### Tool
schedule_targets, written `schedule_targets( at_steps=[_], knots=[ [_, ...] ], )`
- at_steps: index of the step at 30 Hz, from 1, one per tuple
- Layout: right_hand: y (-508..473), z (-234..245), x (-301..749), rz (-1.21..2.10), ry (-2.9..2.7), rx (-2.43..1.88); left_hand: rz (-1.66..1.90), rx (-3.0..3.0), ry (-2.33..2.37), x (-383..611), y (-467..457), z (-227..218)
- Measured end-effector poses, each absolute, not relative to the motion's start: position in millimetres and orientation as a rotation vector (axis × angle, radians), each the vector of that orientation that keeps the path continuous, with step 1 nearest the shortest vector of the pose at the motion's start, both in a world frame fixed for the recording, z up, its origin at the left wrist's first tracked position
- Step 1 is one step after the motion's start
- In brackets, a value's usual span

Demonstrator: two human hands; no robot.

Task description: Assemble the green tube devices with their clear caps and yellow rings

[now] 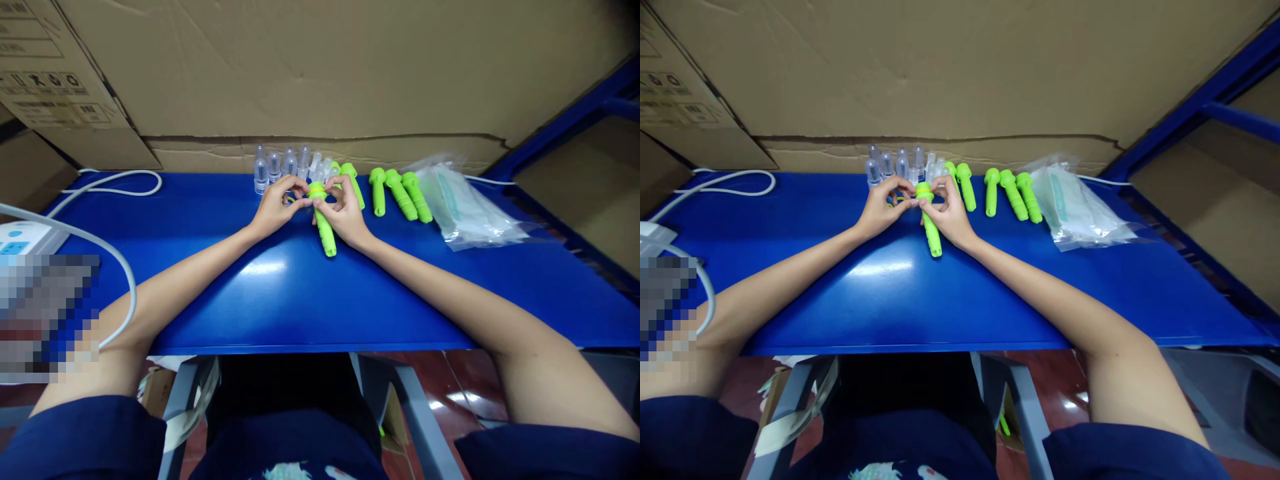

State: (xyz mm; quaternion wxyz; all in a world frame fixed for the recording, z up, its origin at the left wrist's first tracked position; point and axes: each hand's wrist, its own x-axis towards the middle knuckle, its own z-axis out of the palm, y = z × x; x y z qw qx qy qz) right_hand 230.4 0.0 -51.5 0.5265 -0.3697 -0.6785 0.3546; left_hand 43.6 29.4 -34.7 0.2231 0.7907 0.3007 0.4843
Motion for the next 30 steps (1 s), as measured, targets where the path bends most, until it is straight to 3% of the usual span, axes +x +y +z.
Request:
schedule_targets(
  at_steps=[30],
  knots=[
    [-4.3,-50.4,231.5,1.034,-1.618,-0.847,1.363,2.183,0.859,42.7,29.8,-36.1]
  ],
)
